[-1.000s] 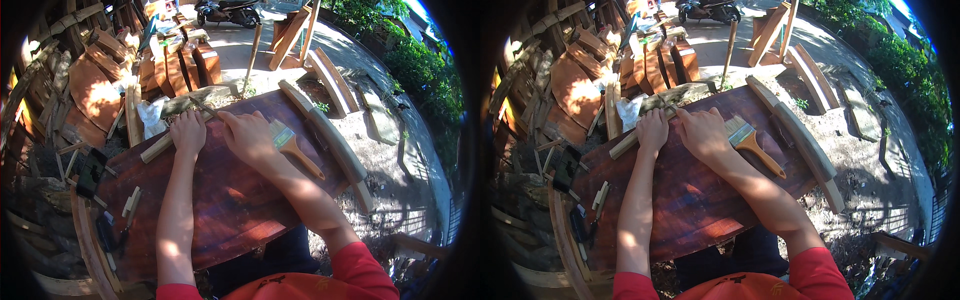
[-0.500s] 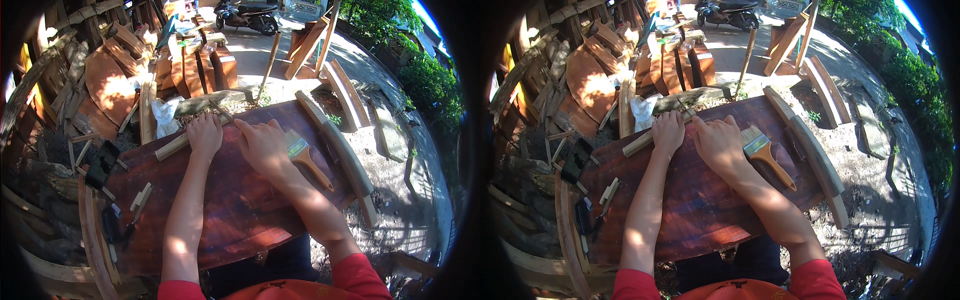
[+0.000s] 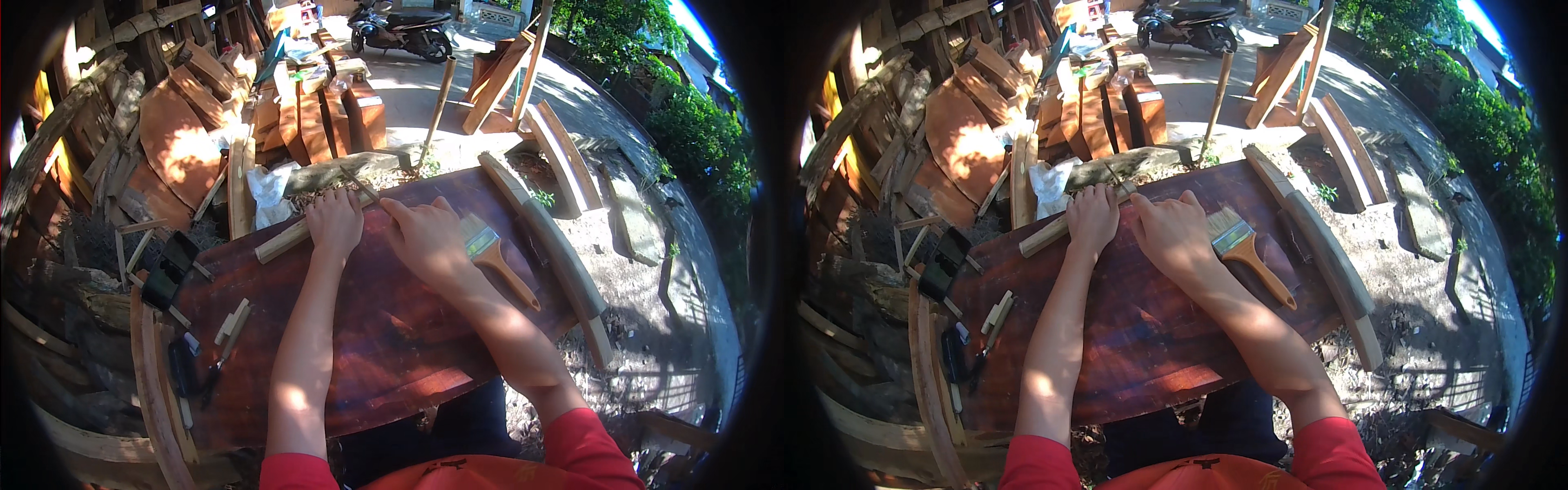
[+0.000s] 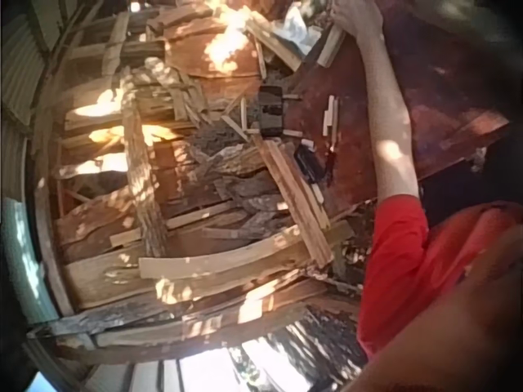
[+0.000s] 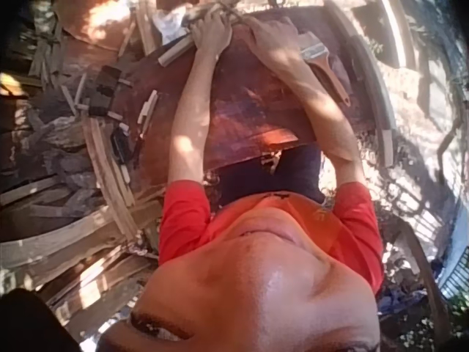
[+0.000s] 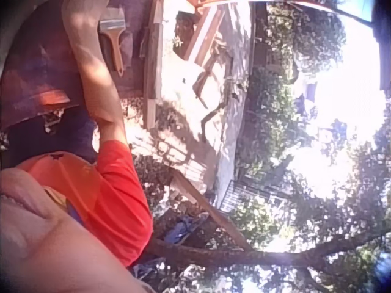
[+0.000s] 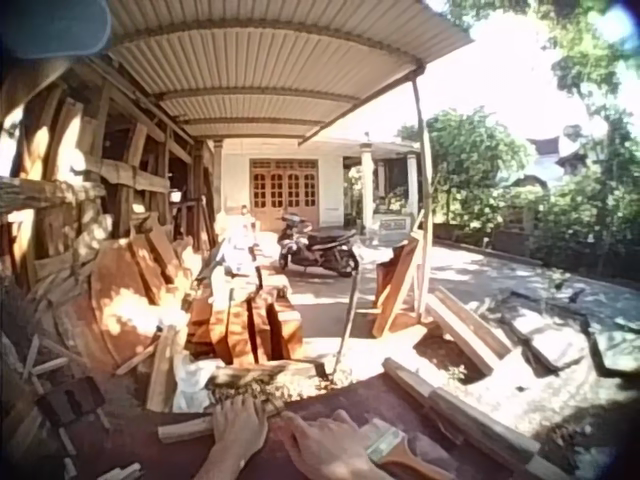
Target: Brushing dust off a wooden handle and then filing it down in a workshop.
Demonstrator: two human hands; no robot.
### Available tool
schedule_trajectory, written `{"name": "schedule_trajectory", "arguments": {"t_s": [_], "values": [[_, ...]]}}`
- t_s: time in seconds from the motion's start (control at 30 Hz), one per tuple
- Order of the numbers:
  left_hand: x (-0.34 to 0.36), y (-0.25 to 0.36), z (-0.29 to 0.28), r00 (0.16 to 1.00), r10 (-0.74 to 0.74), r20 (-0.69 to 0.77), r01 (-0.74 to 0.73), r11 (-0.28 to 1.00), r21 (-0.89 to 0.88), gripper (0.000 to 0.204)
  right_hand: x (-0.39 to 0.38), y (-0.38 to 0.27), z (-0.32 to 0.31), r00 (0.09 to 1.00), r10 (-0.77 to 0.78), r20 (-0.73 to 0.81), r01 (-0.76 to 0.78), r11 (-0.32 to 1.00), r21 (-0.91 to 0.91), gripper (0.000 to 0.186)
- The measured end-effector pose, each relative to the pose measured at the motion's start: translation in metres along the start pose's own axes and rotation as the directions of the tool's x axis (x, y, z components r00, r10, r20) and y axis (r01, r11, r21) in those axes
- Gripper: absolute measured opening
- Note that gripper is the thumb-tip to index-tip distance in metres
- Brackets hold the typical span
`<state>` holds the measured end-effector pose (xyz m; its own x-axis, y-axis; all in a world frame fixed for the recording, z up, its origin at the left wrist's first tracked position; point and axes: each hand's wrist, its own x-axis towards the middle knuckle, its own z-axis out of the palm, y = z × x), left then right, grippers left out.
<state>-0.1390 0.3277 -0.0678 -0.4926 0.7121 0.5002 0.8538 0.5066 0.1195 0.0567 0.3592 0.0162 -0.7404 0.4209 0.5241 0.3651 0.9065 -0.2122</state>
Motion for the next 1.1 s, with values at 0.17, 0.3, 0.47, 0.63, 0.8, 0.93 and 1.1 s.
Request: {"name": "schedule_trajectory", "arguments": {"t_s": [0.17,0.3,0.47,0.63,0.8,0.93,1.1], "values": [[0.0002,-0.0006,0.001,1.0,0.008,0.027,-0.008,1.0,-0.004,0.039,-0.0009,0.0011,0.0001,0.998,0.063,0.026,-0.062,0.998,-0.023,0.03],[0.0031,0.001,0.0021,1.0,-0.012,-0.019,0.011,1.0,-0.021,0.038,-0.0003,0.0023,0.0033,1.0,0.022,0.019,-0.022,1.0,-0.022,0.029],[0.0009,0.0001,0.0006,0.998,-0.063,0.011,0.062,0.997,0.041,0.04,0.0015,0.0023,0.0018,0.998,0.045,0.045,-0.042,0.997,-0.062,0.028],[0.0017,0.0006,-0.0008,0.998,-0.038,0.051,0.037,0.999,0.011,0.04,0.0014,0.006,-0.0046,0.999,0.047,-0.009,-0.048,0.998,-0.045,0.025],[0.002,0.0015,-0.001,0.998,-0.022,0.056,0.022,1.0,-0.014,0.04,0.0017,0.0045,-0.004,0.998,-0.015,0.053,0.016,1.0,-0.016,0.021],[0.0007,0.0005,0.0005,0.999,-0.034,0.039,0.034,0.999,0.014,0.038,0.0012,0.0031,-0.0025,0.999,0.017,-0.032,-0.017,1.0,0.014,0.024],[0.0016,-0.0006,0.0033,1.0,-0.01,0.011,0.01,1.0,0.002,0.037,0.0022,0.0037,-0.0017,1.0,-0.014,0.0,0.014,1.0,0.006,0.025]]}}
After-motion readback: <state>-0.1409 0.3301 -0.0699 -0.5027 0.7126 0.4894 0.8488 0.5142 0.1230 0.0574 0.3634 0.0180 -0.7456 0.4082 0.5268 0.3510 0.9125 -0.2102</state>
